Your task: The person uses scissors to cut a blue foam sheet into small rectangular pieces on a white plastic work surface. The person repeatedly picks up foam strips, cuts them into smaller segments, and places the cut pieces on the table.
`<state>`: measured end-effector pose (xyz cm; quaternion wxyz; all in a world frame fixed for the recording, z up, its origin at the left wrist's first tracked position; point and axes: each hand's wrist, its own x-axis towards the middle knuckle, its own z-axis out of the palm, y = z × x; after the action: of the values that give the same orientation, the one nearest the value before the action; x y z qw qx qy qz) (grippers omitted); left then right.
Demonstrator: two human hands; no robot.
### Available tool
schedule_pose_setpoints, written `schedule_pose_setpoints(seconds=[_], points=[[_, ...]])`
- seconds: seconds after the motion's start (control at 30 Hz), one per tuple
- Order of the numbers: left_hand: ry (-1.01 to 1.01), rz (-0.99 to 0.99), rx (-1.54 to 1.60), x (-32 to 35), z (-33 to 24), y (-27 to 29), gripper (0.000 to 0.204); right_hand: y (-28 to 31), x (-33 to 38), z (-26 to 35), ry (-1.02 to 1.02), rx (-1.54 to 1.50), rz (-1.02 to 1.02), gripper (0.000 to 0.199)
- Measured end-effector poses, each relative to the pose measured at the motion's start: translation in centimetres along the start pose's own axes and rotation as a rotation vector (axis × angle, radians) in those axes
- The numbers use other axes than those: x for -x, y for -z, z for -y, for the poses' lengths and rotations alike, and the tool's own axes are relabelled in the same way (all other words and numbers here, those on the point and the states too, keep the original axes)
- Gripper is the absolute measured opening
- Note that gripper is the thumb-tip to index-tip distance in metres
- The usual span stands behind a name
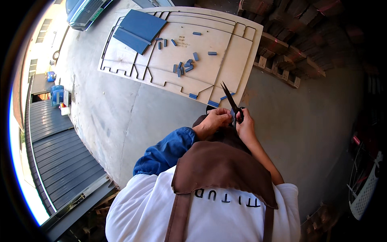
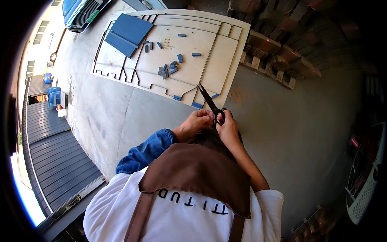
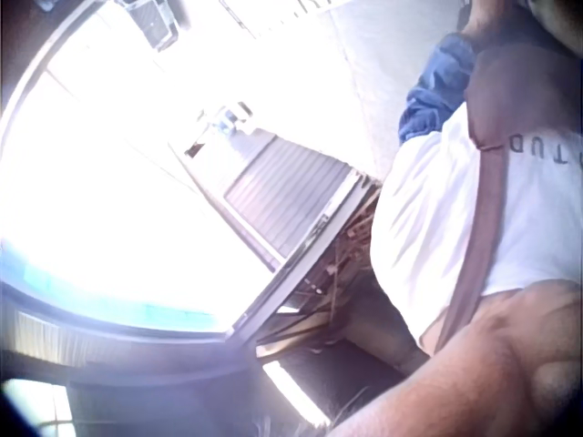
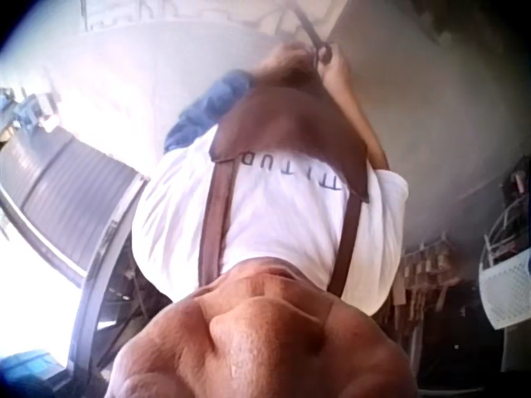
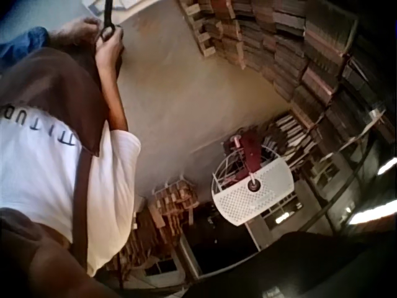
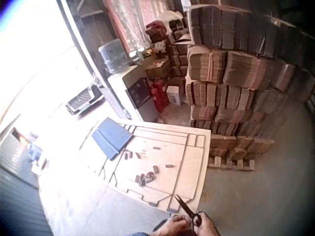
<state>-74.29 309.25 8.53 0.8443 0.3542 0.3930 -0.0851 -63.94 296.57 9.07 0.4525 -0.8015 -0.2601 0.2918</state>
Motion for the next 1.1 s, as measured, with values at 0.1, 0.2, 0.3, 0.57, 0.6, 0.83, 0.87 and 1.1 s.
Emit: schedule_pose_setpoints(seconds=[0.1,0.2,0.3,0.57,0.6,0.83,0.87,1.1], points=[[-0.01,0.029,-0.031,-1.0,-0.8,0.8,0.011,-0.4,-0.9,0.7,-0.056,0.009,-0.011,0.017],[-0.047,0.063,-0.024,-1.2,-1.8,2.1,0.011,-0.7,-1.9,2.3,-0.007,0.042,-0.007,0.015],[-0.103,0.06,-0.055,-1.4,-3.1,2.7,0.011,-1.3,-3.0,3.5,0.01,0.034,-0.006,0.015],[-0.118,0.119,-0.121,-3.0,-6.2,6.0,0.012,-3.4,-6.3,4.0,0.02,0.021,-0.064,0.014],[-0.099,0.105,-0.146,-2.9,-6.7,6.3,0.013,-3.3,-6.6,3.5,0.016,0.026,-0.088,0.013],[-0.211,0.027,-0.411,-3.3,-11.0,10.6,0.012,3.4,-6.5,-0.9,-0.142,0.11,-0.293,0.019],[-0.153,0.048,-0.324,-3.2,-11.6,10.3,0.011,4.7,-6.2,-3.0,-0.16,0.191,-0.306,0.018],[-0.284,0.027,-0.531,-3.7,-9.1,7.7,0.013,7.3,-2.8,-7.1,-0.322,0.235,-0.383,0.017]])
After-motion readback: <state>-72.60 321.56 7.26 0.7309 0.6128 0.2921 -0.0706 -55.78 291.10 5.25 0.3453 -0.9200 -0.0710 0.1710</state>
